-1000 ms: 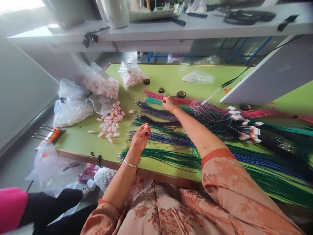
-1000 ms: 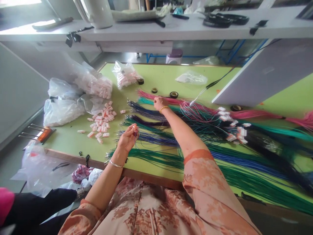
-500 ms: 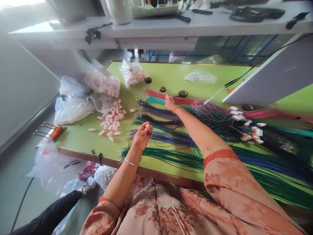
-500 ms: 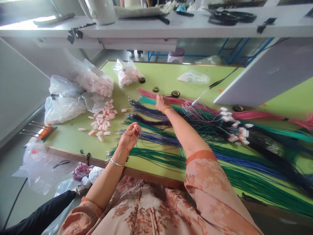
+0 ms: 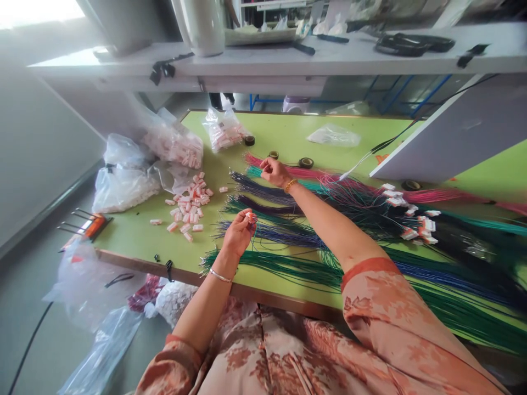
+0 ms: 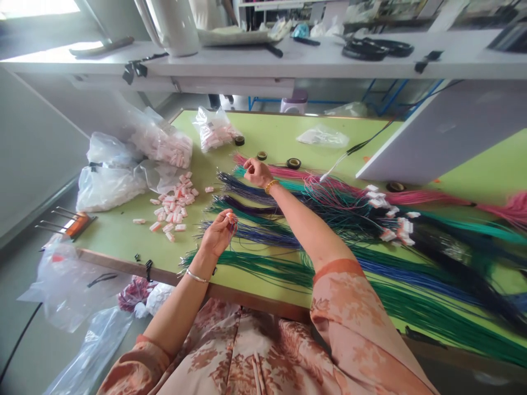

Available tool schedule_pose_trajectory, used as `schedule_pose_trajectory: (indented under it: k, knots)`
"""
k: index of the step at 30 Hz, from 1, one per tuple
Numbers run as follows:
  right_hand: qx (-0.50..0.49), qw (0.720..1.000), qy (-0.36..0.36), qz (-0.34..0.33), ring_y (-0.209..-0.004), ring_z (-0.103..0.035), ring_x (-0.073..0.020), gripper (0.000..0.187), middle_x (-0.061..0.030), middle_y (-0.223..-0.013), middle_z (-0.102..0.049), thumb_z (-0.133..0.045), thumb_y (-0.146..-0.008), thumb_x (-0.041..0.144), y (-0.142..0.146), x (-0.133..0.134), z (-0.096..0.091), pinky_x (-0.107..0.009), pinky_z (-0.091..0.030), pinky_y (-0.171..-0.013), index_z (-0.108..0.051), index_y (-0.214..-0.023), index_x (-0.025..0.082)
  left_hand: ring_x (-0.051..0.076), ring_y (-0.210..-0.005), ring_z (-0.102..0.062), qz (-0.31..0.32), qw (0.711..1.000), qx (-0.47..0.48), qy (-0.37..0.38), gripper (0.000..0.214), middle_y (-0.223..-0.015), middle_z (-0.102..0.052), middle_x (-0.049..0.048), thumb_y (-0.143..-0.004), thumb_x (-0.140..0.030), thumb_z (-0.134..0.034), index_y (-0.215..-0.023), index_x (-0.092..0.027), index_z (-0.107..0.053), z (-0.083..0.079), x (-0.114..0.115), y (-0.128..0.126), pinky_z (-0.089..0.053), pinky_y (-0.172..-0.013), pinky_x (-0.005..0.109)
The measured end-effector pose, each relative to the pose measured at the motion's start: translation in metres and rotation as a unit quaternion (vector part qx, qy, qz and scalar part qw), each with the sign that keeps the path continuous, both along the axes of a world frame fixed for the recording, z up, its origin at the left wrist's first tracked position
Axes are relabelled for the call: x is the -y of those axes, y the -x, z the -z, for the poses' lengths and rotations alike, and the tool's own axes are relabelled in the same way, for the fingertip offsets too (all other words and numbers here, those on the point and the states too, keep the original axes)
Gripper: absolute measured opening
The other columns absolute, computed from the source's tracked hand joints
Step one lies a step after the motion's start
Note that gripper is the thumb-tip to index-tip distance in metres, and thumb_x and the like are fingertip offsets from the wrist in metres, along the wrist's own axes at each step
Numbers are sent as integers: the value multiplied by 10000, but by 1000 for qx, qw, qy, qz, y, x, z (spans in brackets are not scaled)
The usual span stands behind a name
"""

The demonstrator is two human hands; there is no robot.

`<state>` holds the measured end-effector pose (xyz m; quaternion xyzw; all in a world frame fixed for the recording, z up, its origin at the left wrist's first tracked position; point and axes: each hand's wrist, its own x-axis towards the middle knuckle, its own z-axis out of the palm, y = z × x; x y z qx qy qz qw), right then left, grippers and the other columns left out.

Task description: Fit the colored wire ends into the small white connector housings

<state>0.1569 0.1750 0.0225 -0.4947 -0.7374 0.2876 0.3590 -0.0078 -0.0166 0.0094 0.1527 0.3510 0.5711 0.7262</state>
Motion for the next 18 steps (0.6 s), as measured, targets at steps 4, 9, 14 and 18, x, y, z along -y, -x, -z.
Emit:
schedule_pose_trajectory:
  k: [4, 9, 14, 18]
  knots:
    - [-78, 993, 8, -85, -635, -517, -114, 174, 10, -709, -602, -598, -687, 258, 8, 20, -10, -244, -450, -652, -578, -838, 175, 55, -686, -576, 1, 1000, 4, -1, 222, -798, -614, -7, -742, -97, -704, -940, -156, -622, 1, 0, 0, -462, -671, 179]
    - [-133, 980, 42, -143, -641, -530, -112, 230, -3, -711, -633, -672, -686, 373, 5, 47, -10, -249, -446, -638, -634, -777, 165, 61, -684, -579, 2, 1000, -2, -6, 244, -798, -621, -7, -729, -103, -720, -943, -161, -617, 0, 1, 0, -456, -664, 189]
    - [-126, 976, 51, -173, -608, -508, -102, 275, -4, -695, -635, -663, -737, 418, -4, 69, -11, -235, -410, -588, -675, -802, 152, 69, -668, -577, -2, 1000, -28, 2, 259, -804, -635, -4, -717, -118, -734, -947, -163, -624, -7, 2, -3, -448, -635, 203]
    - [-120, 979, 25, -164, -614, -502, -104, 238, -8, -707, -631, -642, -757, 387, -9, 84, -19, -233, -404, -590, -660, -794, 152, 70, -673, -578, -5, 999, -43, 8, 226, -781, -630, 0, -726, -89, -711, -926, -150, -624, -13, -2, -7, -452, -640, 195]
